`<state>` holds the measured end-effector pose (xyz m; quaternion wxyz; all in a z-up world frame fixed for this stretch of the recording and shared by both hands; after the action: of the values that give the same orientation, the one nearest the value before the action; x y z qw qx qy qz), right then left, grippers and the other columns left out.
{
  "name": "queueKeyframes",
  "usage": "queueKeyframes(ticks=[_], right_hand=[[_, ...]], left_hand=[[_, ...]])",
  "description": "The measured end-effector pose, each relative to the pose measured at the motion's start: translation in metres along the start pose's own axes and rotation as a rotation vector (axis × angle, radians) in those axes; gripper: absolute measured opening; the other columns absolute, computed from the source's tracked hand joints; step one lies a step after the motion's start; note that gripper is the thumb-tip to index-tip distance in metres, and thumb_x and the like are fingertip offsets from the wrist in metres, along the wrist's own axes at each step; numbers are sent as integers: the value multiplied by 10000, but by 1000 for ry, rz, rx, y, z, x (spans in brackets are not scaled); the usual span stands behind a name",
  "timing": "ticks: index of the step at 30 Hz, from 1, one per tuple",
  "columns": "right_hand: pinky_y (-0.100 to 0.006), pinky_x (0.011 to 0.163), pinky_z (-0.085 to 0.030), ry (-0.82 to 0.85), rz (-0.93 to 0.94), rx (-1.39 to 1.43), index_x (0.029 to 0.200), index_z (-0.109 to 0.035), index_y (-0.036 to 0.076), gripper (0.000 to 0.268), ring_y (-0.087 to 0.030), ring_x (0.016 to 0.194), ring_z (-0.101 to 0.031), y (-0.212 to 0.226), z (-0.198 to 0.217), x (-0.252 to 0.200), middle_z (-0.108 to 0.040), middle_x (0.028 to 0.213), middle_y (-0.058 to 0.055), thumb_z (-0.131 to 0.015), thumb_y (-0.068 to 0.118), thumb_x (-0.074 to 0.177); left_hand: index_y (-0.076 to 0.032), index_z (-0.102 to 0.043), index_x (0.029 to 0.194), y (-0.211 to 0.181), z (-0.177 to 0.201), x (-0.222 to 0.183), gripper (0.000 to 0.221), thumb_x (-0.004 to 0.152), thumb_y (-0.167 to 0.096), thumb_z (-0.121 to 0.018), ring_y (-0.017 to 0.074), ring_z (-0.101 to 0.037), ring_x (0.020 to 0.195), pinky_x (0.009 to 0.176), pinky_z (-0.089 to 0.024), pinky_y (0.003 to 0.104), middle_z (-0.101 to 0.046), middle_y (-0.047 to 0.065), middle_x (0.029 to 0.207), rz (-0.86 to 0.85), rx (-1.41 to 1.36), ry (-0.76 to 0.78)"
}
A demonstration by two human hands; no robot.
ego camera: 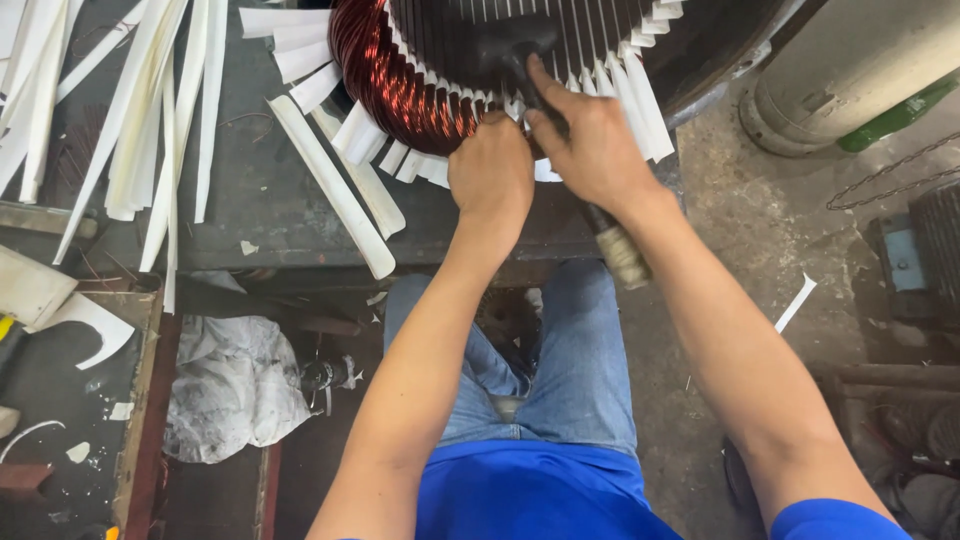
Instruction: A worker is seen winding and insulating a large electric motor stator, manually inserting white plastic strips and using a mallet to seat the copper coils.
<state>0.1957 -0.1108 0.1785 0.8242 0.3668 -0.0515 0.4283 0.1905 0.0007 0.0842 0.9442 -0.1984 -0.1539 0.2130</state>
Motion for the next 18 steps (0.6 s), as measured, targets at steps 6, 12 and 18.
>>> queueKeyframes(ticks=[6,12,18], right_hand=[[-322,640,-407,-45,-110,-68,1644,-541,44,551,-183,551,-321,12,36,-60,-567,726,-68,-641,222,1132],[-506,816,-629,113,21,138,1440,-719,13,548,-437,1068,-775,-15,25,-132,-796,1218,-256,-831,67,907],[-345,830,-555,417,-18,-130,1490,-697,202,623,-168,927,-808,-65,9,-124,-823,1263,-106,-833,277,887]], left_hand=[[-42,-573,1144,15,53,-82,196,953,2,-561,485,-746,761,624,-563,608,-757,180,805,-106,43,82],[-69,-758,1121,63,39,-150,263,1078,-268,-591,483,-799,864,726,-642,567,-795,214,997,-348,27,541],[-127,-683,979,66,-5,-73,285,990,-406,-744,374,-653,1066,714,-566,548,-658,112,1096,-617,-24,217]])
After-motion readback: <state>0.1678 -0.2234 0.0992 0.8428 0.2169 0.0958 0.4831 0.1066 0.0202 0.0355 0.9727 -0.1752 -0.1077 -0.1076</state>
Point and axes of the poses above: each hand's wrist, its own x-axis towards the middle knuckle, its own z-axis out of the back of the hand, y = z × x, the point moved 10 cm from there along x, towards the middle knuckle
